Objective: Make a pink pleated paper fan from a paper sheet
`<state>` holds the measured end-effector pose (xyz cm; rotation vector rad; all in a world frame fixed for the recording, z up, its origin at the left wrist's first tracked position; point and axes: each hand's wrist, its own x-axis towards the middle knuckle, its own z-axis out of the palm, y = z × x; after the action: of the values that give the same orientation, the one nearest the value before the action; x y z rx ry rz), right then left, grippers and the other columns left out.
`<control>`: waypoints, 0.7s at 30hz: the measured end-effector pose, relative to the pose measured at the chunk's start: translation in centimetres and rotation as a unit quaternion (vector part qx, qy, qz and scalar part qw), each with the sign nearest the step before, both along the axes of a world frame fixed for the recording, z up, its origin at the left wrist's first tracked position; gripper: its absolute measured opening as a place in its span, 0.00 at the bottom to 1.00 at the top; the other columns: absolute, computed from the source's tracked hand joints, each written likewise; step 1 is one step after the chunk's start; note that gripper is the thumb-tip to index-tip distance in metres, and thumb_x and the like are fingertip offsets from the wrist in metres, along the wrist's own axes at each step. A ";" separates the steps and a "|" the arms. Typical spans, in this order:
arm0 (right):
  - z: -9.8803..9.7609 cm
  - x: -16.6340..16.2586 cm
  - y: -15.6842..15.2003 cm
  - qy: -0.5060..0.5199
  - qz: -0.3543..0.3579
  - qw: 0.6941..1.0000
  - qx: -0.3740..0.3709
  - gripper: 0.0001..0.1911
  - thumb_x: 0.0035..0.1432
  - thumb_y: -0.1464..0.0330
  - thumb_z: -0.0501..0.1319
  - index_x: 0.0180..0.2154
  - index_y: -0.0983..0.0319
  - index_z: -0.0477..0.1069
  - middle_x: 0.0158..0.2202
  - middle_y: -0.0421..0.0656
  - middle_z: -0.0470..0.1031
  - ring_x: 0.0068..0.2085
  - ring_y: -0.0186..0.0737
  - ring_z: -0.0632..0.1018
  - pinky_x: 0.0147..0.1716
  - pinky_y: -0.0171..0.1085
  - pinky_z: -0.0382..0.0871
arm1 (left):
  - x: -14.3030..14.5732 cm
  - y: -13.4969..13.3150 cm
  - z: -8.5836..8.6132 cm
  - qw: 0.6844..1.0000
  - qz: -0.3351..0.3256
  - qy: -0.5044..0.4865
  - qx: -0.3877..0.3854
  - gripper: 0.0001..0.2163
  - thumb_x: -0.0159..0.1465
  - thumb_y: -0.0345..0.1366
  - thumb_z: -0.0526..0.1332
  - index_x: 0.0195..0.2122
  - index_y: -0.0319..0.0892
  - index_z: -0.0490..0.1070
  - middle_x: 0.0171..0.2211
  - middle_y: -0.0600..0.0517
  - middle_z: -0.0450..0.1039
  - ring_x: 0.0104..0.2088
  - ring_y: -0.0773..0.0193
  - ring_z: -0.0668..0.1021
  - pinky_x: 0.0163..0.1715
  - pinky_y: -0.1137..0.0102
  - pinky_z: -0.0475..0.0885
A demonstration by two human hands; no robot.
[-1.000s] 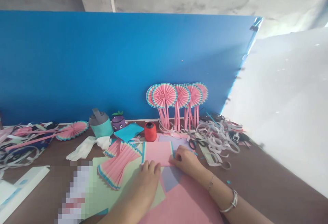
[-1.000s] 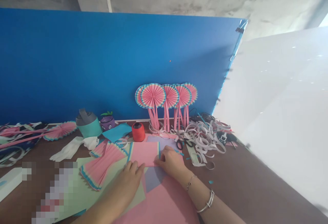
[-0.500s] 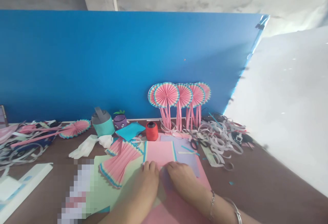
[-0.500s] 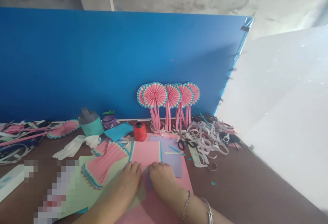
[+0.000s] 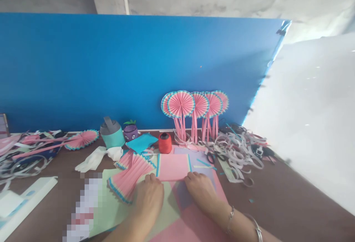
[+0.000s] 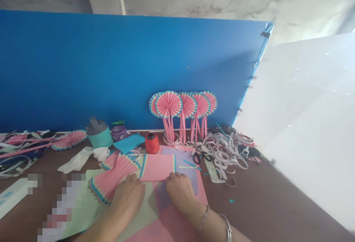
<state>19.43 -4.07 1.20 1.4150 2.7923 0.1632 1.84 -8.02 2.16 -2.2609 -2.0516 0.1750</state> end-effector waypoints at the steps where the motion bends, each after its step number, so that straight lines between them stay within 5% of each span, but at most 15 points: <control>1: 0.2 0.1 0.1 -0.011 0.005 1.000 -0.005 0.11 0.54 0.83 0.56 0.33 0.67 0.74 0.32 0.52 0.77 0.33 0.43 0.78 0.25 0.36 0.59 | -0.2 0.1 0.0 1.000 0.004 -0.008 0.000 0.15 0.59 0.18 0.50 0.35 0.34 0.77 0.35 0.38 0.75 0.39 0.49 0.78 0.35 0.60 0.73; 7: -0.1 1.4 1.2 -0.008 0.088 0.996 0.014 0.09 0.53 0.82 0.58 0.30 0.66 0.73 0.31 0.48 0.76 0.33 0.41 0.76 0.26 0.37 0.56 | -1.5 1.2 -0.1 0.995 0.050 -0.053 0.066 0.14 0.63 0.22 0.48 0.42 0.35 0.71 0.37 0.40 0.75 0.39 0.51 0.78 0.33 0.64 0.71; 11: -1.2 2.3 2.3 0.101 0.062 0.991 0.060 0.10 0.54 0.81 0.56 0.29 0.64 0.72 0.28 0.44 0.75 0.30 0.37 0.74 0.26 0.35 0.56 | -2.3 1.8 0.0 0.975 0.050 -0.163 0.142 0.11 0.67 0.30 0.48 0.39 0.38 0.69 0.31 0.46 0.75 0.33 0.57 0.79 0.27 0.70 0.66; 16: -1.3 2.3 2.3 0.310 0.090 0.936 0.139 0.11 0.57 0.79 0.51 0.31 0.62 0.70 0.26 0.41 0.73 0.29 0.35 0.73 0.28 0.33 0.59 | -2.0 1.4 0.4 0.933 -0.001 -0.334 0.137 0.16 0.67 0.42 0.50 0.24 0.43 0.67 0.21 0.53 0.73 0.24 0.63 0.76 0.24 0.72 0.62; 21: -0.7 1.2 0.6 0.299 0.211 0.913 0.182 0.11 0.62 0.77 0.50 0.37 0.63 0.69 0.28 0.43 0.73 0.30 0.37 0.72 0.29 0.34 0.61 | 0.1 0.6 0.5 0.853 0.008 -0.513 0.102 0.14 0.61 0.47 0.57 0.32 0.42 0.73 0.24 0.53 0.77 0.25 0.62 0.77 0.26 0.72 0.68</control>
<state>20.67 -3.44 0.49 0.9931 3.7277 0.3122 1.97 -7.39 2.68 -2.4115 -2.2466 -1.4782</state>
